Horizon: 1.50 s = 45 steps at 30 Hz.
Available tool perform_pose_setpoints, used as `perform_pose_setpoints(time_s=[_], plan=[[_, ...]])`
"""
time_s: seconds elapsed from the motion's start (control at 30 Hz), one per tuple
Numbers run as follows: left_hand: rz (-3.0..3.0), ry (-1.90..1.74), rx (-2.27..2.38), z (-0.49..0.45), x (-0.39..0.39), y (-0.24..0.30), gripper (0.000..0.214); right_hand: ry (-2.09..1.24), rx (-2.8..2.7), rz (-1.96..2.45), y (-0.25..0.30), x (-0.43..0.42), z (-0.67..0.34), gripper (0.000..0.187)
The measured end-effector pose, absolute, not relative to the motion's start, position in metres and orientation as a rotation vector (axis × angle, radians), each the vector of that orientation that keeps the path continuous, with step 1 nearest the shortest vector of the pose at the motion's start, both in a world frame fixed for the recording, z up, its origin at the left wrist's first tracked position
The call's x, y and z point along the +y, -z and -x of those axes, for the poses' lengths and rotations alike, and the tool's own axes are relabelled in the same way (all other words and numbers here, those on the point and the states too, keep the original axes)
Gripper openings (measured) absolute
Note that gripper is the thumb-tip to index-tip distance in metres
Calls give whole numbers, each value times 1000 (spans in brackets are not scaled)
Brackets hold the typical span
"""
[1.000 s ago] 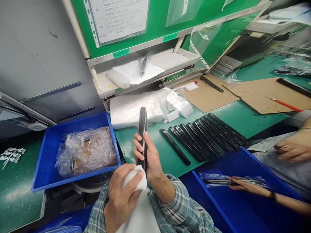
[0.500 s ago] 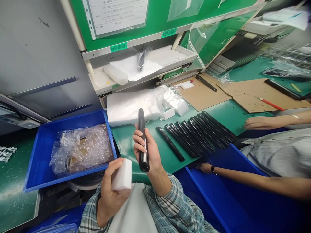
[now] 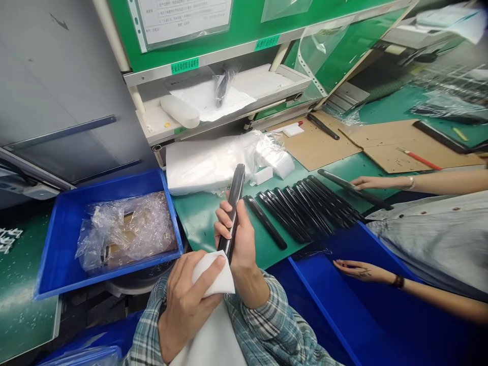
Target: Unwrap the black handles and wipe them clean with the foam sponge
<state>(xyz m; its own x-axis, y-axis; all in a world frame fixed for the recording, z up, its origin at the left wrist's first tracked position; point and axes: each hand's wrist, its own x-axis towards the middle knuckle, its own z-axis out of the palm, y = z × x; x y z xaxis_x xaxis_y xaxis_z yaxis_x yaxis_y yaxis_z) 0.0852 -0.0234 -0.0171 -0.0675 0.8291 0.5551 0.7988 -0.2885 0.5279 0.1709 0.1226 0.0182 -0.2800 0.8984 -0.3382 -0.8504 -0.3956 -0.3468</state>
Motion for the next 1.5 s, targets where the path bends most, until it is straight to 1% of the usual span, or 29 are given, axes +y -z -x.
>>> perform_pose_setpoints(time_s=[0.07,0.13,0.2,0.3,0.37,0.47,0.57,0.7,0.83,1.0,1.07,1.2,1.37,1.5], plan=[[-2026,-1369,1778,-87,-23,19,44,-1836,-199,607,-20,121,-171,38],[-1859,-1423,1648,-87,-25,20,39,-1750,-295,638,-22,119,-171,44],[-1632,-1449,1419,-88,-29,22,37,-1682,-370,649,-25,119,-173,46],[-1305,-1472,1119,-86,-38,25,51,-1712,-367,601,-28,121,-178,38],[-1207,-1525,1159,-82,-43,26,52,-1789,-286,565,-28,124,-181,30],[-1377,-1556,1383,-76,-42,26,45,-1883,-129,552,-27,128,-182,13],[-1735,-1497,1522,-75,-35,22,46,-1916,-36,553,-26,128,-180,15],[-2131,-1389,1732,-79,-25,17,52,-1906,-55,563,-27,122,-176,9],[-2205,-1329,1774,-80,-23,15,48,-1849,-98,605,-28,116,-171,19],[-2208,-1309,1788,-79,-26,16,52,-1889,-174,647,-22,111,-167,36],[-2208,-1310,1799,-78,-27,16,53,-1918,-181,659,-21,110,-167,40],[-2234,-1291,1788,-79,-30,16,56,-1921,-131,632,-22,112,-169,39],[-2238,-1305,1783,-79,-32,16,53,-1915,-155,633,-26,113,-170,39],[-2226,-1327,1792,-80,-32,17,49,-1912,-174,652,-26,111,-170,35]])
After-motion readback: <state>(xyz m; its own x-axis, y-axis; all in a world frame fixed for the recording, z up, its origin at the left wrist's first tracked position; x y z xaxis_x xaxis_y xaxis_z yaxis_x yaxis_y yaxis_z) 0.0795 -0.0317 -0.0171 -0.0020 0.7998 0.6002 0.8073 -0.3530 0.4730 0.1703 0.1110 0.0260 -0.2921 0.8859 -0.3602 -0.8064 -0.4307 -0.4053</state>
